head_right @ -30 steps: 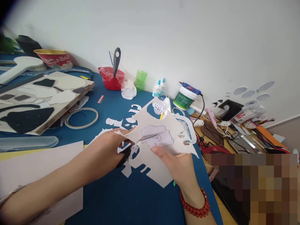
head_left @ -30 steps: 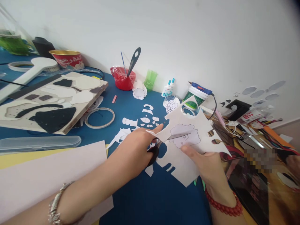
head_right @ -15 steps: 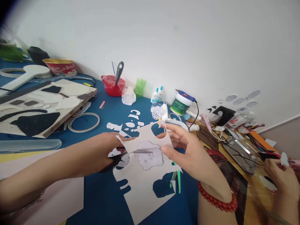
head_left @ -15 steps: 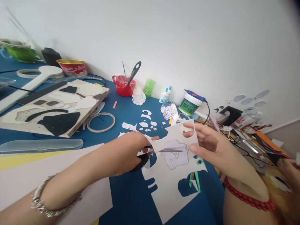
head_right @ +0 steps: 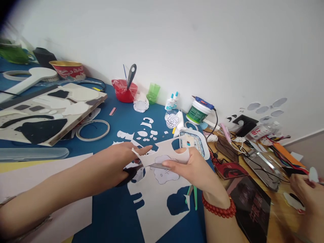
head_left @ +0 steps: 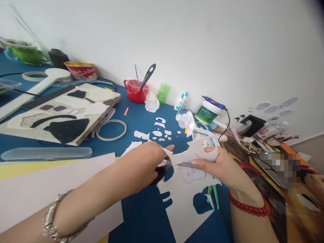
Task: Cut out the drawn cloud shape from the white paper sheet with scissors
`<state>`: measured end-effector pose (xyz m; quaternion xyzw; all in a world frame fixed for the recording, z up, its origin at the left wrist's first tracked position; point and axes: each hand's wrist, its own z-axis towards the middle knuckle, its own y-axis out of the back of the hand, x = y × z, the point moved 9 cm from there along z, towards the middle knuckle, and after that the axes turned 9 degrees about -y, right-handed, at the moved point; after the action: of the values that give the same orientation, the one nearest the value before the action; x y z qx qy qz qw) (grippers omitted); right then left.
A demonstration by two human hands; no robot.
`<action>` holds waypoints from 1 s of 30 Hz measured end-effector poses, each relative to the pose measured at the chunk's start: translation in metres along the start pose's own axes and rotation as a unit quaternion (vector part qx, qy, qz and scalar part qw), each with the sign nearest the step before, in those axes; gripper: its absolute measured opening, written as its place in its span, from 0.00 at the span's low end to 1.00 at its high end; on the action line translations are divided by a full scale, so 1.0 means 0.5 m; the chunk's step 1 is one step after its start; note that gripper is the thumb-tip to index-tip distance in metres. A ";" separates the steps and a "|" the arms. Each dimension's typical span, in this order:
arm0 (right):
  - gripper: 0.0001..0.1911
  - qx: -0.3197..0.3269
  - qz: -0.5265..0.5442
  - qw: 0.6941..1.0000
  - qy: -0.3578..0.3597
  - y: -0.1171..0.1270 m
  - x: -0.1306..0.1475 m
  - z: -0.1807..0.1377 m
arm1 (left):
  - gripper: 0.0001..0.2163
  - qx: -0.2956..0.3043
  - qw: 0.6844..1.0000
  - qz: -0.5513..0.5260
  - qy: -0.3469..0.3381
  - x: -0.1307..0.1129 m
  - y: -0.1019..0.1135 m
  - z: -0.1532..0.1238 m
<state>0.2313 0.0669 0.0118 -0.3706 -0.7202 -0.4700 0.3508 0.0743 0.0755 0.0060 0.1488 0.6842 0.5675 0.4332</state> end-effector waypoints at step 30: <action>0.16 -0.089 0.082 0.993 -0.003 0.020 -0.043 -0.001 | 0.38 -0.034 0.999 -0.001 -0.005 -0.003 -0.014 0.021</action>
<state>0.2505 0.0649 -0.0021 -0.4594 -0.6436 -0.5013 0.3514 0.0854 0.0790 0.0005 0.1358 0.6625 0.5891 0.4422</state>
